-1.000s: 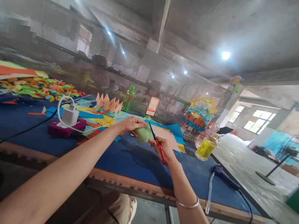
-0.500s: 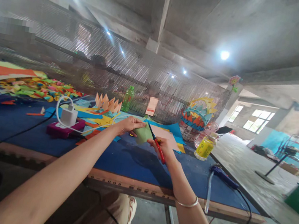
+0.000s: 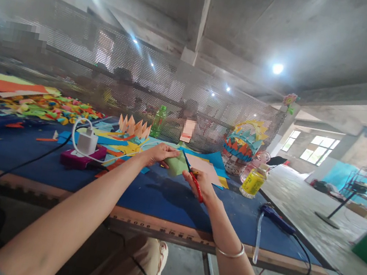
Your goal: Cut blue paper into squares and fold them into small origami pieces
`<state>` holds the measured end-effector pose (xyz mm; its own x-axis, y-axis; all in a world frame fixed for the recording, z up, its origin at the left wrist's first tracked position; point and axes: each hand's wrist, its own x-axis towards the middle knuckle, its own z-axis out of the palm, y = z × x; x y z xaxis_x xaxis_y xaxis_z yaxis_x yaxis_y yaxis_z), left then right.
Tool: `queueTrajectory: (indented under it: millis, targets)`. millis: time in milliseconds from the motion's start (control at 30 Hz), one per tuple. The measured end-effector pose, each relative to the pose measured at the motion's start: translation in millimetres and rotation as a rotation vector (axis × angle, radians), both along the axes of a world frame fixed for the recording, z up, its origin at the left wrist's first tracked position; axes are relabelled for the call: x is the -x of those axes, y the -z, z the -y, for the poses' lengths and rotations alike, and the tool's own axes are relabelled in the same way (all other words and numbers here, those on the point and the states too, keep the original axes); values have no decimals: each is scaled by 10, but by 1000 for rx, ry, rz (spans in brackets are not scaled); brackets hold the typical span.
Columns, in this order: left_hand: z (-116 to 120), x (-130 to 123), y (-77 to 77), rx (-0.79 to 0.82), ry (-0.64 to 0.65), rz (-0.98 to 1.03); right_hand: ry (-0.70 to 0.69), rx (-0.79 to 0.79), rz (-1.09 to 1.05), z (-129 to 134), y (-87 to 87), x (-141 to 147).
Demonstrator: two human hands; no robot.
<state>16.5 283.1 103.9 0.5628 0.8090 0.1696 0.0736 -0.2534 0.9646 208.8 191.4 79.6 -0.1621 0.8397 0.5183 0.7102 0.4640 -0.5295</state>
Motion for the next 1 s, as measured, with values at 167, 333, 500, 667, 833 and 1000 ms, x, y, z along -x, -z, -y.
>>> queueTrajectory:
  millis: [167, 333, 500, 667, 833, 1000]
  targets:
    - [20, -5, 9, 25, 75, -43, -10, 49, -29, 46, 9, -2]
    - [27, -34, 26, 33, 89, -37, -6, 67, -58, 41, 15, -2]
    - [19, -58, 40, 37, 93, -23, -1, 71, -78, -16, 28, -26]
    - [19, -67, 44, 42, 99, -19, -13, 82, -88, -47, 47, -52]
    - [29, -70, 38, 47, 103, -15, -25, 83, -105, -51, 56, -38]
    - [35, -69, 35, 46, 102, -18, -19, 73, -112, -61, 53, -28]
